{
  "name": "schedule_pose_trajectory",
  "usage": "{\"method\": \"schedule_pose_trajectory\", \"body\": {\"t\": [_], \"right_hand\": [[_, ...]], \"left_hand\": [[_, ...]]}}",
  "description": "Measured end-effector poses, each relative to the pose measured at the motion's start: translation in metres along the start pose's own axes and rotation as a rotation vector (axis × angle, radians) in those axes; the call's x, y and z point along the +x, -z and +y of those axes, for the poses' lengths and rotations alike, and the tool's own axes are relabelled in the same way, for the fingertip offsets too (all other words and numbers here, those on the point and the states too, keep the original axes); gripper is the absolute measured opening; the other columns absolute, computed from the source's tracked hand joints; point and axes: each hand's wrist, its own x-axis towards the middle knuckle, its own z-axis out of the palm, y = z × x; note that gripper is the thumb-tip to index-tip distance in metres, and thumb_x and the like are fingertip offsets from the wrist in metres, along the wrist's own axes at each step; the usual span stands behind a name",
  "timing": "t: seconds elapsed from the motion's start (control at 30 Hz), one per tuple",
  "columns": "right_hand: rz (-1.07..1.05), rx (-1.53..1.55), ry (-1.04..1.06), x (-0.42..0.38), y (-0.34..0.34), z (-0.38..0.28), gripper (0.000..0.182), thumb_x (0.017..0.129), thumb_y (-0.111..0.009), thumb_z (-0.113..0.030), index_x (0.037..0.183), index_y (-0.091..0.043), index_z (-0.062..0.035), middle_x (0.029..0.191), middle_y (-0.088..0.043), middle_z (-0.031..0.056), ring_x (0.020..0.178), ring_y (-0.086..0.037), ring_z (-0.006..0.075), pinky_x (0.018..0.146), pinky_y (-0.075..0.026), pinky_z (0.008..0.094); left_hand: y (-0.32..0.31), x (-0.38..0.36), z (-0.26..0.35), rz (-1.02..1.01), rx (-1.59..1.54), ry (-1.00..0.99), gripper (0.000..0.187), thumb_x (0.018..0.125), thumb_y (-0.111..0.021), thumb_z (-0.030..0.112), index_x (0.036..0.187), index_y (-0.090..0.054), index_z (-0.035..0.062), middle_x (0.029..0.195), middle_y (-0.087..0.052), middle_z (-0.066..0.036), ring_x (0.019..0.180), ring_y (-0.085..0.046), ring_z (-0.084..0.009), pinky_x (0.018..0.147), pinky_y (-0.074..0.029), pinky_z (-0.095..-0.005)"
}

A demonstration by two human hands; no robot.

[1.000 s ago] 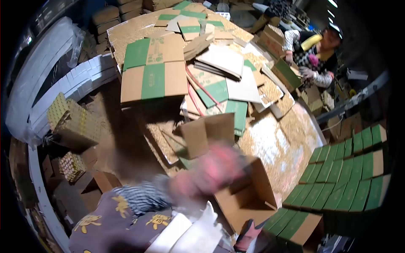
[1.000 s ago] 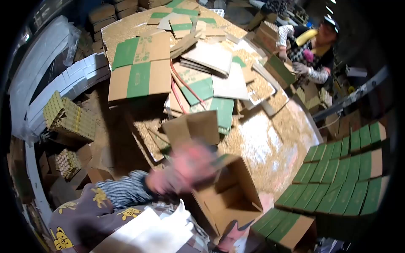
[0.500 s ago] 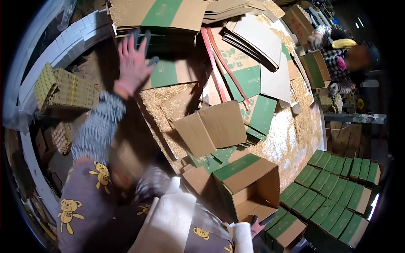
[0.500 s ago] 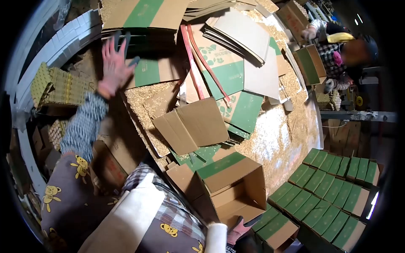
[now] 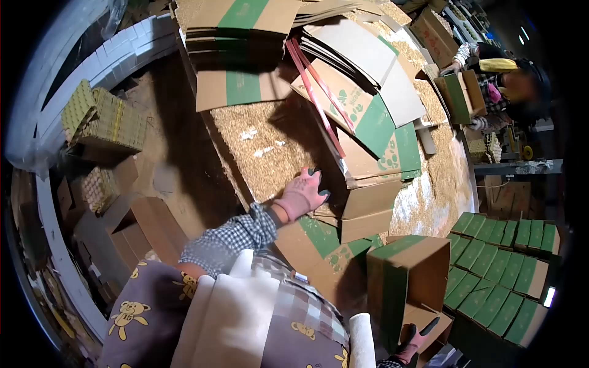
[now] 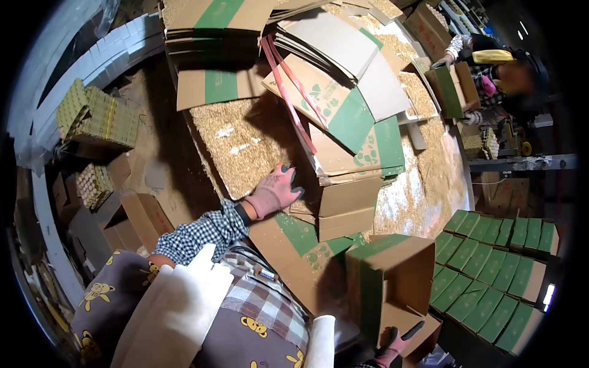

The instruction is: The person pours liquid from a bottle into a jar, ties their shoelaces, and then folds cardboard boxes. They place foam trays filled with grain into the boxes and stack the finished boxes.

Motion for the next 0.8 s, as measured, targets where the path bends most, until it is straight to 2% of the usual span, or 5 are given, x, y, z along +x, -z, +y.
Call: {"method": "schedule_pose_trajectory", "body": {"t": [0.07,0.17,0.23,0.5,0.8], "right_hand": [[0.028,0.027,-0.05,0.004,0.018,-0.008,0.086,0.075,-0.056,0.007,0.15,-0.021,-0.0177,0.059,-0.051,0.005,0.044,-0.048,0.016,0.039,-0.04,0.0278],[-0.017,0.054,-0.066,0.009,0.036,0.015,0.087,0.075,-0.057,0.006,0.15,-0.019,-0.0171,0.057,-0.05,0.0044,0.042,-0.047,0.0158,0.038,-0.038,0.0272],[-0.029,0.041,-0.067,-0.025,0.004,-0.008,0.079,0.077,-0.057,0.002,0.148,-0.026,-0.012,0.058,-0.05,0.005,0.043,-0.047,0.0154,0.039,-0.039,0.0272],[-0.174,-0.123,-0.065,0.03,0.031,0.006,0.048,0.074,-0.065,-0.002,0.12,-0.055,-0.0023,0.065,-0.051,-0.002,0.051,-0.048,0.0103,0.045,-0.037,0.0254],[-0.054,-0.467,0.315,-0.06,0.003,0.028,0.083,0.077,-0.057,0.0,0.15,-0.018,-0.0033,0.142,-0.042,0.0233,0.127,-0.047,0.0287,0.104,-0.038,0.0341]], "left_hand": [[0.015,-0.018,-0.017,0.007,-0.374,-0.104,0.06,0.081,-0.067,0.031,0.13,-0.047,0.0015,0.128,-0.05,-0.023,0.115,-0.053,-0.0366,0.099,-0.043,-0.0379],[0.017,-0.053,-0.091,1.016,-0.194,0.073,0.063,0.077,-0.073,0.036,0.126,-0.051,0.0032,0.123,-0.05,-0.02,0.114,-0.049,-0.036,0.099,-0.04,-0.0398],[0.023,-0.043,-0.134,0.624,-0.314,0.823,0.078,0.077,-0.067,0.057,0.129,-0.047,0.0017,0.139,-0.035,-0.024,0.127,-0.036,-0.0409,0.106,-0.03,-0.0497],[-0.031,-0.014,-0.141,1.029,-1.117,0.168,0.061,0.087,-0.067,0.006,0.14,-0.037,0.0038,0.126,-0.054,-0.007,0.11,-0.053,-0.018,0.094,-0.044,-0.0302],[0.118,-0.153,-0.171,0.607,-1.035,0.203,0.054,0.085,-0.065,0.021,0.132,-0.048,0.0029,0.118,-0.059,-0.008,0.105,-0.058,-0.0207,0.09,-0.048,-0.0331]]}}
